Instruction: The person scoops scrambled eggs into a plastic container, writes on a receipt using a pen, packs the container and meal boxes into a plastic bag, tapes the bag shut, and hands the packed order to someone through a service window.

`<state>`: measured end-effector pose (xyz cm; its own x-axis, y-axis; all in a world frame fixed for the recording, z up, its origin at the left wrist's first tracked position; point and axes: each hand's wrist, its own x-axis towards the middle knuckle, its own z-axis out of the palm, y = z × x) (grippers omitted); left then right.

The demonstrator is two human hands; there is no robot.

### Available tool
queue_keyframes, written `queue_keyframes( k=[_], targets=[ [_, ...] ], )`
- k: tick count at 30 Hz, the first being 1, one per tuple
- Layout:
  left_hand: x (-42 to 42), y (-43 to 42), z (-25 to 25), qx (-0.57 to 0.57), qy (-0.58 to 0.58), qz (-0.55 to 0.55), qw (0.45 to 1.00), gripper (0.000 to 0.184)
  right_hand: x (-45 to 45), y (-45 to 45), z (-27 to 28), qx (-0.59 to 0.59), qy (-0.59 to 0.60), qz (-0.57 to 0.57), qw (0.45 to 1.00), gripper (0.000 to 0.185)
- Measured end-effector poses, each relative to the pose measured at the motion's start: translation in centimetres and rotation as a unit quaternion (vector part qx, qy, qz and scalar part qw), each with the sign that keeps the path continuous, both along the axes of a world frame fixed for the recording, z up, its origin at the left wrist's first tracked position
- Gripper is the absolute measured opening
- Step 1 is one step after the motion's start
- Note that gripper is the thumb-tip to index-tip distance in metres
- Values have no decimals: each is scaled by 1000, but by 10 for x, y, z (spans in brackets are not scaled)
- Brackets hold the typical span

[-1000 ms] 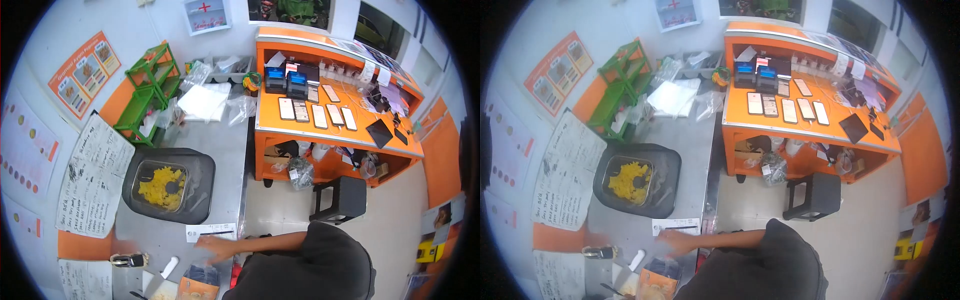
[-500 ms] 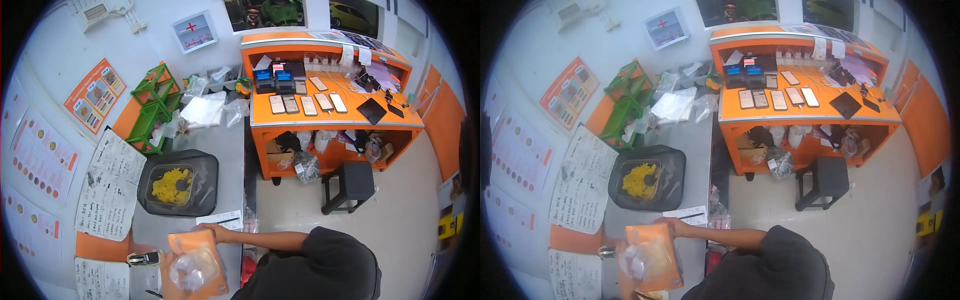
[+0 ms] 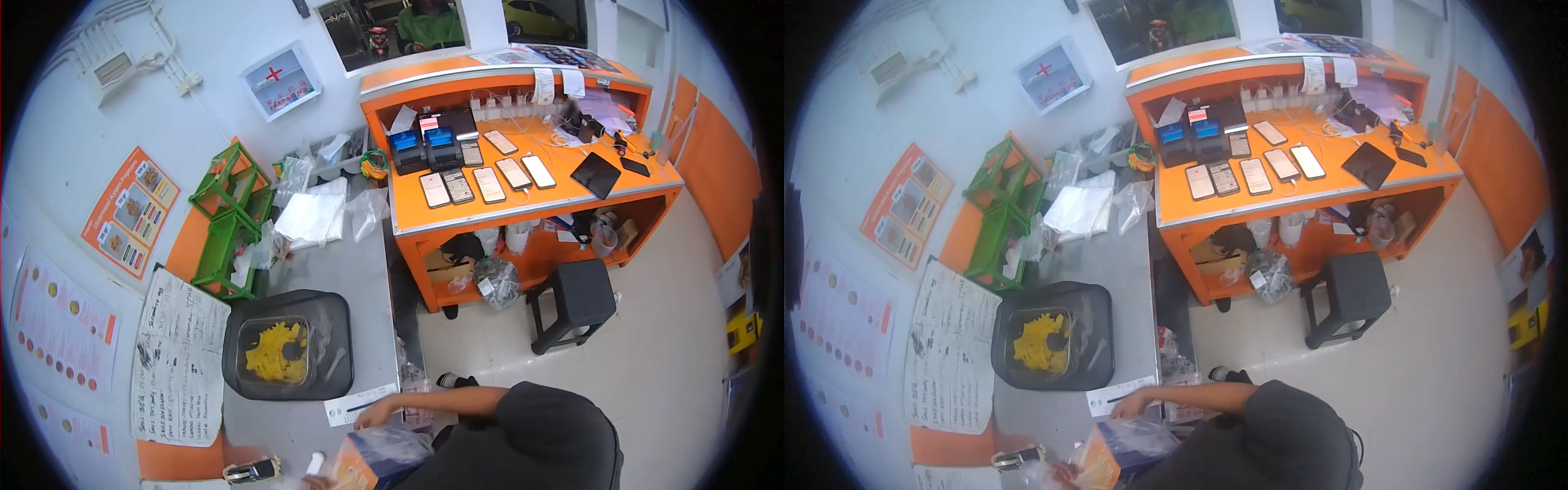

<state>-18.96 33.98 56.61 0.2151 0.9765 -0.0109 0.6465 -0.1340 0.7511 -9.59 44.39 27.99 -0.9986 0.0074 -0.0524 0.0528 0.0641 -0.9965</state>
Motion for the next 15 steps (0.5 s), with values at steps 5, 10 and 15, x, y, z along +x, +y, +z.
queue_keyframes(
  k=[5,10,15],
  targets=[
    [0,46,-27,-34,0,135,990,31,54,115,59,-258,-51,-416,870,24],
    [4,78,-41,-50,8,235,971,30,13,173,48,-85,-241,-654,712,36],
    [-2,88,-50,-63,13,333,941,29,-2,190,63,-101,-268,-753,592,59]
  ],
)
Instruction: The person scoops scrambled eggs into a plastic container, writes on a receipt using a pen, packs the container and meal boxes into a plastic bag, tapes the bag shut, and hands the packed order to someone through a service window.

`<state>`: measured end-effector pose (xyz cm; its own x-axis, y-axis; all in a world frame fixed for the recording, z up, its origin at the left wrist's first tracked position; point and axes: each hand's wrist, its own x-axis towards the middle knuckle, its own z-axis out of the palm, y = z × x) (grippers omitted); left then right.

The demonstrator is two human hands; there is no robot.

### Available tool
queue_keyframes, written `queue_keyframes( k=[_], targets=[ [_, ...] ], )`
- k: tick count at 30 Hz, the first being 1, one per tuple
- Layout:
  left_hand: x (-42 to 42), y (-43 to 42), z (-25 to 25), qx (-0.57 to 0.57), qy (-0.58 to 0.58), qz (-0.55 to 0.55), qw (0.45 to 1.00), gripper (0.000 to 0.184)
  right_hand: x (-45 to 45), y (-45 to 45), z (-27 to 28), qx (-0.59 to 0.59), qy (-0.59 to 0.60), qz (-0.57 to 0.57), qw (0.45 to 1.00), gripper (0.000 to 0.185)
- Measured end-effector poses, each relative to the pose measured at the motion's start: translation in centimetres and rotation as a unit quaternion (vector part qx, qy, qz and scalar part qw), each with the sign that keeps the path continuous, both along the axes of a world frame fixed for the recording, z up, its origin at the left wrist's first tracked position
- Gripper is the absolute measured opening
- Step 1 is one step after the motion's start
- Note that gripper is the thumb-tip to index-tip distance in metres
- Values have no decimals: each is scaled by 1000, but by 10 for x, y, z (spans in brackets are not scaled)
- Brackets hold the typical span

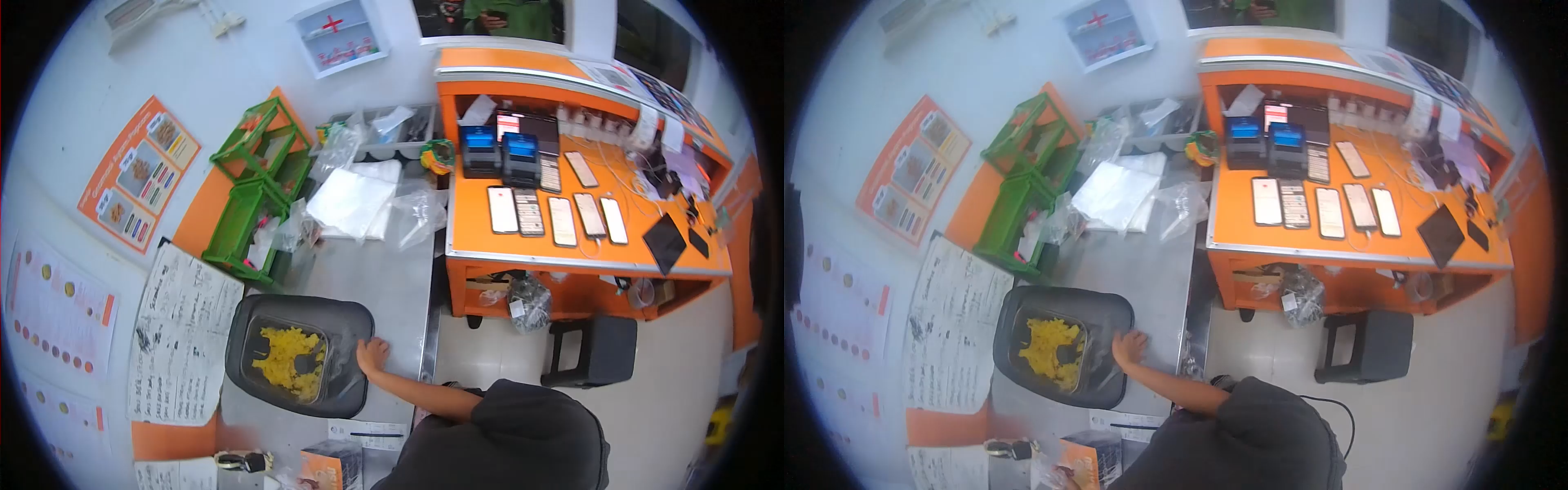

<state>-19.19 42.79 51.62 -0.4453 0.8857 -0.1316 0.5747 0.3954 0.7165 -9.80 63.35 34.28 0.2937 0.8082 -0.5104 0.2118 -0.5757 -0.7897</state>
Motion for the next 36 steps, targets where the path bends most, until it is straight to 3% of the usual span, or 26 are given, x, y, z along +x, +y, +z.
queue_keyframes(
  k=[1,4,7,10,13,16,20,24,26,29,31,36],
  targets=[
    [-1,0,-3,-3,-1,18,1000,29,3,6,3,40,-13,15,999,63],
    [-3,5,-9,-8,6,66,998,28,6,42,24,-29,20,-53,998,68],
    [-6,6,-17,-9,18,103,995,27,18,76,29,-1,-5,12,1000,68],
    [-12,0,-25,-5,33,142,989,27,14,88,36,8,-103,81,991,69],
    [-29,-25,-42,15,55,181,982,26,2,102,2,-8,-171,113,979,70],
    [-43,-83,-62,37,83,237,967,26,10,97,25,-33,-142,143,979,73],
    [-38,-155,-93,64,102,314,942,25,6,97,4,-11,-190,190,963,70],
    [-30,-151,-109,171,47,388,904,19,13,100,1,35,-205,259,943,44],
    [-17,-128,-70,91,10,368,925,21,20,110,-17,95,-236,318,913,34],
    [-25,-131,-68,93,-54,325,940,25,31,110,-25,161,-281,395,860,24],
    [-18,-121,-62,156,-15,333,930,14,37,106,-20,182,-314,425,829,20],
    [-16,-126,-69,181,22,329,926,14,36,100,-19,190,-306,462,811,29]
  ],
)
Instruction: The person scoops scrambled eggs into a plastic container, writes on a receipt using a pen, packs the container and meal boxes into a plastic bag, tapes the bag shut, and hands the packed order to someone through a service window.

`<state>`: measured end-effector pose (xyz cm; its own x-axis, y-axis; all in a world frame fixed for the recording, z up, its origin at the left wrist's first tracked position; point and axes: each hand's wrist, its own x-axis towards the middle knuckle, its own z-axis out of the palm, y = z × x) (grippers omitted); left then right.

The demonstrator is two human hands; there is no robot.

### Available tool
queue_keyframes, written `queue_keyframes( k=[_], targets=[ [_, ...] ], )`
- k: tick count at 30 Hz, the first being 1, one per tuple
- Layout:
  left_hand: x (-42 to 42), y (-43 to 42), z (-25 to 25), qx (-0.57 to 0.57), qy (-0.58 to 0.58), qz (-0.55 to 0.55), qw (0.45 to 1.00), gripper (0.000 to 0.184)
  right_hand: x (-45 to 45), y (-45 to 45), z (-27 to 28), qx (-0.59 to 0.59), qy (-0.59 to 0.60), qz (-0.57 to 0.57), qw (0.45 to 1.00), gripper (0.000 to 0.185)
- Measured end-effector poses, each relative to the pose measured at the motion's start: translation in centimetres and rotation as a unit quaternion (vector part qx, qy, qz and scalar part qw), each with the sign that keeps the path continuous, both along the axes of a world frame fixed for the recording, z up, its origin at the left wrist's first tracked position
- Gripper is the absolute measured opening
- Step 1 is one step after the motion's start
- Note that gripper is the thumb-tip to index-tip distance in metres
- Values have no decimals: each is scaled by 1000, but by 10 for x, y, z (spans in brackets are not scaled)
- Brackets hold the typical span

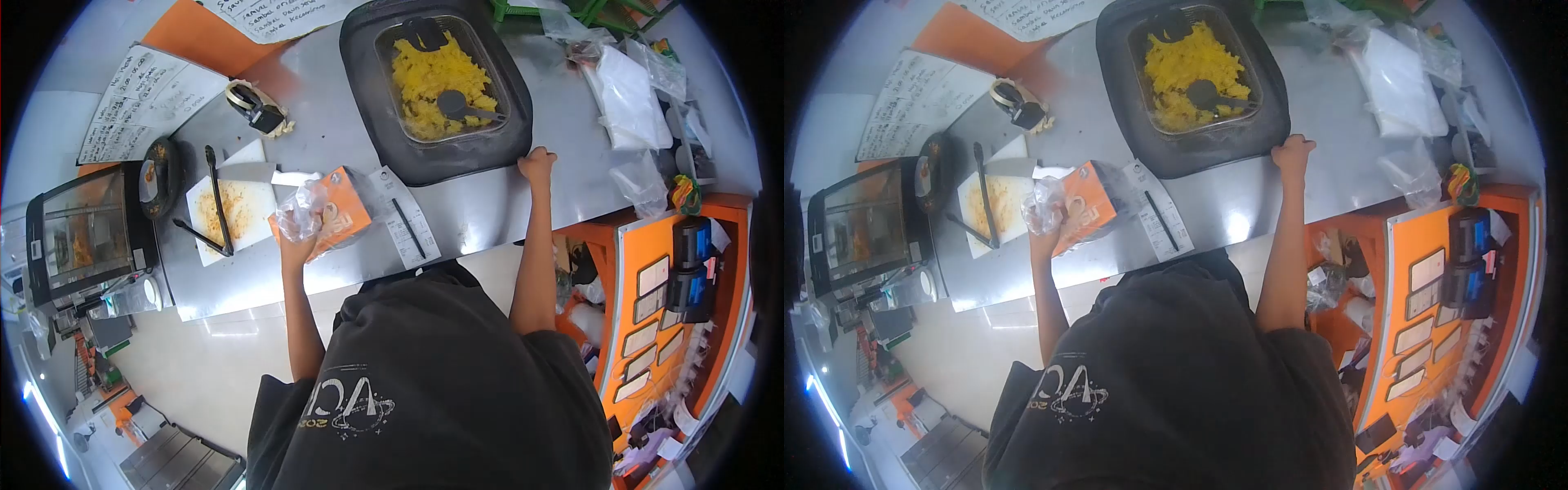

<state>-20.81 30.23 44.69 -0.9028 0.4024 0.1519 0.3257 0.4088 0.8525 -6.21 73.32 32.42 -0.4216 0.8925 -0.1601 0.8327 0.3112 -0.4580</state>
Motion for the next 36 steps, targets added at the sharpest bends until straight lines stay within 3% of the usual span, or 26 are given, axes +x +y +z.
queue_keyframes(
  k=[2,5,7,9,11,12,13,15,16,22,25,28,31,36],
  targets=[
    [0,-6,-6,-30,17,16,999,16,-3,-23,27,24,80,-57,995,30],
    [3,0,4,-45,6,3,999,23,-21,-55,79,102,245,-16,964,29],
    [6,-1,3,-28,11,10,999,29,-50,-61,114,207,241,89,944,31],
    [3,2,1,-16,17,13,1000,34,-95,-60,141,200,334,172,905,36],
    [3,0,0,-15,19,15,1000,38,-142,-67,157,257,260,234,901,45],
    [1,-6,-5,-110,80,2,991,41,-162,-73,159,283,180,243,910,48],
    [0,-8,-9,-96,89,-4,991,42,-177,-78,158,308,100,248,913,51],
    [-1,-10,-15,-65,108,-18,992,45,-196,-80,156,327,63,237,913,51],
    [4,-9,-7,-54,21,5,998,48,-201,-79,155,334,43,231,913,50],
    [6,-4,-3,-18,-16,-8,1000,49,-214,-70,149,323,-62,289,899,32],
    [4,2,-1,64,-19,-29,997,44,-217,-54,149,278,16,252,927,30],
    [1,2,-5,48,103,-47,992,39,-216,-37,154,60,103,127,985,33],
    [0,0,-7,37,73,-50,995,37,-230,-27,156,43,134,53,989,34],
    [0,5,9,87,-14,-74,993,35,-221,-15,205,76,141,105,982,41]
  ],
)
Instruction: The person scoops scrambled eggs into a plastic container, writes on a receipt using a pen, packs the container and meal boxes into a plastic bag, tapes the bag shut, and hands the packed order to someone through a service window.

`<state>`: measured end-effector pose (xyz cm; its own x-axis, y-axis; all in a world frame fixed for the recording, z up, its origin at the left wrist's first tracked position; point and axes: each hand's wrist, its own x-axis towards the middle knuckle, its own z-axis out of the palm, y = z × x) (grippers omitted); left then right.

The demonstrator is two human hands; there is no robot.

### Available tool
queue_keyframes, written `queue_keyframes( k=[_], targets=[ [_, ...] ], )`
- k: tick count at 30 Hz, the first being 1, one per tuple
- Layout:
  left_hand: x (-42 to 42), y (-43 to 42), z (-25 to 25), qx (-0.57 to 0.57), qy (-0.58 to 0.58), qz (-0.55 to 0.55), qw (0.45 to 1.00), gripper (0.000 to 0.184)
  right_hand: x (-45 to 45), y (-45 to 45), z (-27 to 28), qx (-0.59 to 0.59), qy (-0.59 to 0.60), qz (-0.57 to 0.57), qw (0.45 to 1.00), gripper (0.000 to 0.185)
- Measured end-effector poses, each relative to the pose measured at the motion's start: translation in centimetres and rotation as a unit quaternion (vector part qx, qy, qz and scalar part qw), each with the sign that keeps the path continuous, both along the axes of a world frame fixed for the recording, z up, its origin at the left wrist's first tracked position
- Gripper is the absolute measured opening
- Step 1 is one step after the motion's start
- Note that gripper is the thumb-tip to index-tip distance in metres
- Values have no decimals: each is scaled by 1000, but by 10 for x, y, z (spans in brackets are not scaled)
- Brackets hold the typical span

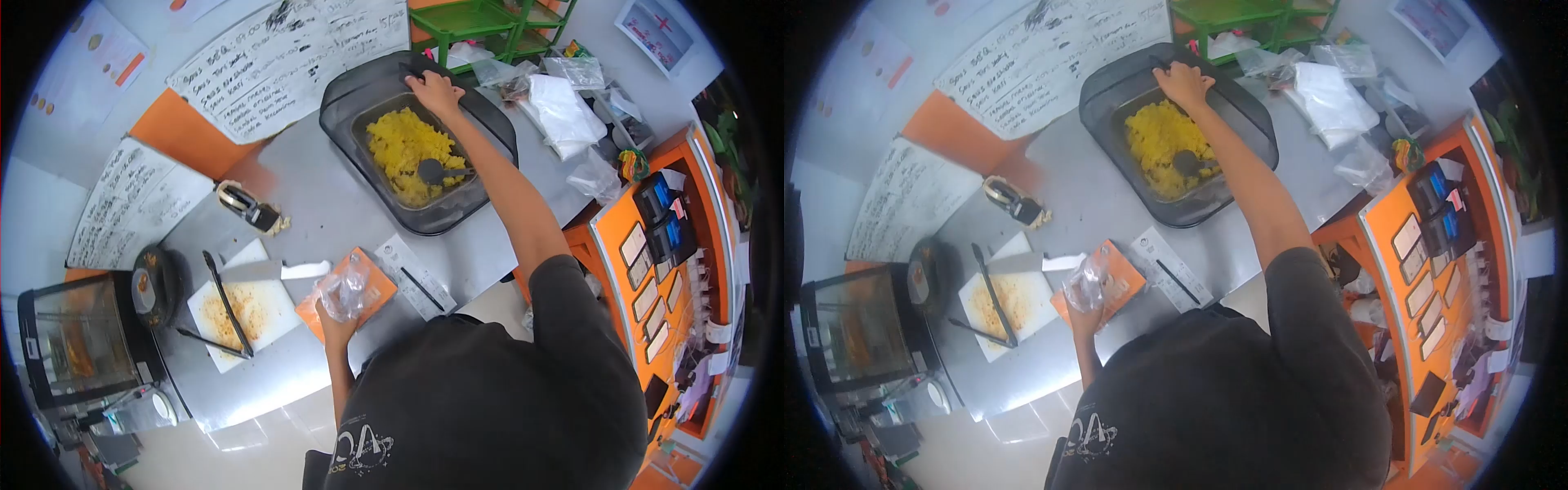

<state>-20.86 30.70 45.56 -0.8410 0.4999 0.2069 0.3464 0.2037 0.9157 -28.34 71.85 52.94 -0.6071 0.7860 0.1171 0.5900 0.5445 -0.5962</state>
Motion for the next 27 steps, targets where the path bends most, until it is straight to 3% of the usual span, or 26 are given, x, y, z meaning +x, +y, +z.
queue_keyframes(
  k=[5,6,10,13,14,16,18,21,24,26,27],
  targets=[
    [-1,-2,0,-62,72,5,995,35,3,34,14,41,59,0,997,59],
    [-2,-1,1,-56,82,-2,995,35,2,46,7,82,98,-7,992,72],
    [-8,-3,-9,-78,-8,-5,997,31,12,77,20,78,85,60,992,69],
    [-9,2,-4,-76,41,-19,996,30,16,96,18,83,54,137,986,69],
    [-5,-1,-6,-76,57,4,995,31,14,102,5,114,129,158,972,64],
    [-4,0,-3,-81,53,7,995,32,17,116,-6,78,126,192,970,62],
    [-8,-9,-11,-143,51,-20,988,45,22,124,-10,22,134,234,963,56],
    [-7,-10,-13,-124,49,-2,991,44,27,129,-21,66,66,260,961,55],
    [-8,-16,-21,-144,163,6,976,42,28,124,-28,38,129,211,968,50],
    [-3,-18,-22,-123,131,27,983,36,47,88,-22,206,94,164,960,40],
    [-3,-16,-23,-110,116,37,986,33,68,60,1,220,87,163,958,36]
  ],
)
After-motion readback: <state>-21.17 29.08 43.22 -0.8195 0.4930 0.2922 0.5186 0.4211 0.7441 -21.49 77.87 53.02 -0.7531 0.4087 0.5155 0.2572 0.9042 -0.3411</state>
